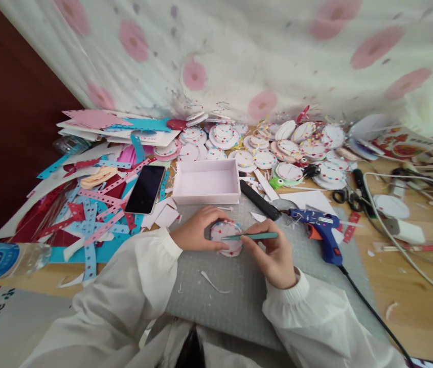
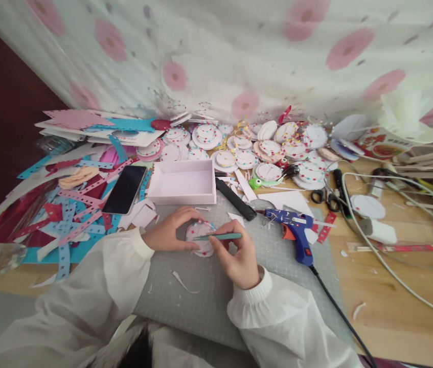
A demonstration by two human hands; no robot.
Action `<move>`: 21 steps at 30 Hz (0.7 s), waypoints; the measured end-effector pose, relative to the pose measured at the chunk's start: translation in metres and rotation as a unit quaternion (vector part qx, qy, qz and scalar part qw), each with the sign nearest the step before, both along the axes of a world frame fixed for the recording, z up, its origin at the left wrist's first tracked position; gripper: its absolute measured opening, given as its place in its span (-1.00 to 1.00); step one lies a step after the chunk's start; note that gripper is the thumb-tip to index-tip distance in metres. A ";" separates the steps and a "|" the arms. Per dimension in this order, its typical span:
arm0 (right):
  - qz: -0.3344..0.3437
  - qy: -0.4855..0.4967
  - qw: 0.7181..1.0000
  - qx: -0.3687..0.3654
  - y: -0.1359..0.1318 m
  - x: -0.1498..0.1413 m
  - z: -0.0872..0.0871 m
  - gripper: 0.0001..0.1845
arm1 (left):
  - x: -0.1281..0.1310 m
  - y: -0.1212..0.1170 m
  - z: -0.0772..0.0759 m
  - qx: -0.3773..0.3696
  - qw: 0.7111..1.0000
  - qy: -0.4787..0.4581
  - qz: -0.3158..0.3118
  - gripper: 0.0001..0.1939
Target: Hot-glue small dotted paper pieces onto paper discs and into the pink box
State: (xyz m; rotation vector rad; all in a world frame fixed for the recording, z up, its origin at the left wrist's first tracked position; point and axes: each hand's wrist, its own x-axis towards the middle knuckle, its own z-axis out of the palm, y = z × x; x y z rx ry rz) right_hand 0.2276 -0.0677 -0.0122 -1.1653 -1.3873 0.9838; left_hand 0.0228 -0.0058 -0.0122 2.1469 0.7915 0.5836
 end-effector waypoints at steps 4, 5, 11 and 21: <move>-0.026 0.015 1.000 -0.008 0.000 0.001 -0.001 -0.85 | 0.000 0.000 0.001 -0.005 1.000 0.003 0.000 -0.42; -0.027 0.012 1.000 -0.005 0.000 0.000 -0.001 -0.85 | 0.000 0.000 0.001 -0.007 1.000 0.004 0.001 -0.42; -0.010 -0.012 1.000 0.014 -0.001 -0.001 0.001 -0.88 | 0.000 0.000 0.002 -0.018 1.000 0.005 0.005 -0.42; 0.016 -0.034 0.999 0.029 -0.002 0.000 0.001 -0.92 | 0.000 0.000 0.000 -0.001 1.000 -0.001 0.002 -0.42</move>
